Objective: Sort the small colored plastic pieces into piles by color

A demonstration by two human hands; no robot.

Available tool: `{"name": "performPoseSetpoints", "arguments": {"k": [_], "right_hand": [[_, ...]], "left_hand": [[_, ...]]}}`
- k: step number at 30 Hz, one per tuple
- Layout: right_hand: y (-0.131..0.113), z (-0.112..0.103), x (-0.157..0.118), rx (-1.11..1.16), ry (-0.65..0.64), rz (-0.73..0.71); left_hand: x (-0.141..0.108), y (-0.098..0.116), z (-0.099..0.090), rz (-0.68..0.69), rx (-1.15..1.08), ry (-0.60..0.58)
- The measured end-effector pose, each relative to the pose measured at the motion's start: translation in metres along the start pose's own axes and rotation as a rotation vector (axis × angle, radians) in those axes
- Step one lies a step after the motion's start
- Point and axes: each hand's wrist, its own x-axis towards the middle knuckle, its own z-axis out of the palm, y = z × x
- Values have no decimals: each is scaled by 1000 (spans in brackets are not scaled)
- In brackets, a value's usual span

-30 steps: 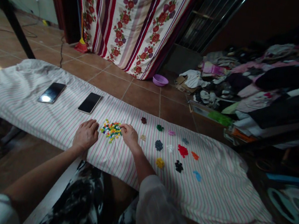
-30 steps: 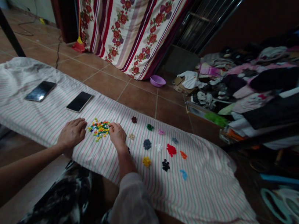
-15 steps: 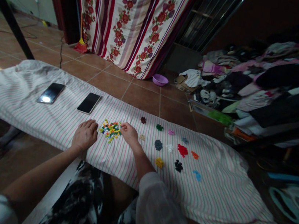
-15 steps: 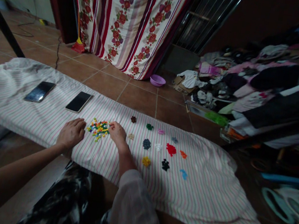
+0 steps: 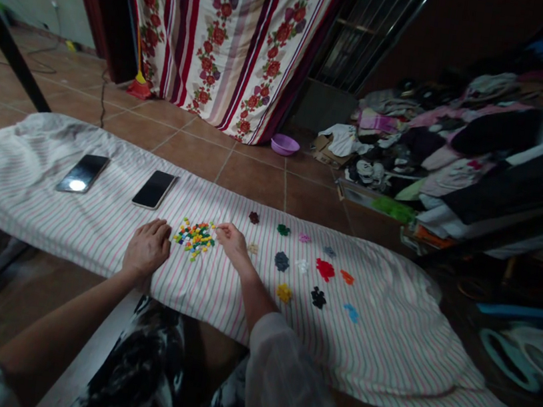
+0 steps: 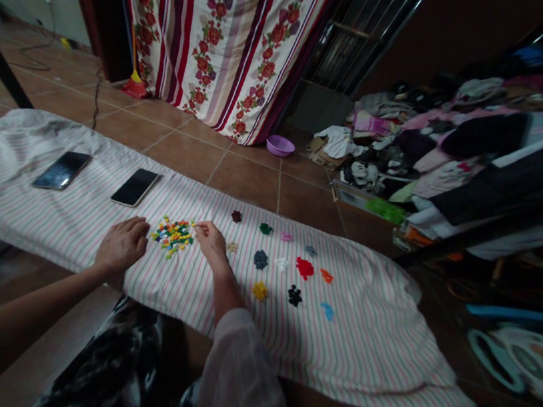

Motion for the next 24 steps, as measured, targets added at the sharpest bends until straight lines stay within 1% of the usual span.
{"name": "performPoseSetpoints", "arguments": {"k": [4, 14, 20, 24], "right_hand": [[4, 1, 1, 89, 18, 25], [2, -2, -4, 56, 54, -24], [-2, -5, -6, 164, 54, -10], [-5, -12, -7, 213, 56, -15]], "left_hand": [[0, -1, 0, 8, 2, 4], [-1, -4, 4, 35, 45, 12], [-1, -4, 4, 39, 37, 15], [-1, -4, 5, 32, 33, 15]]}}
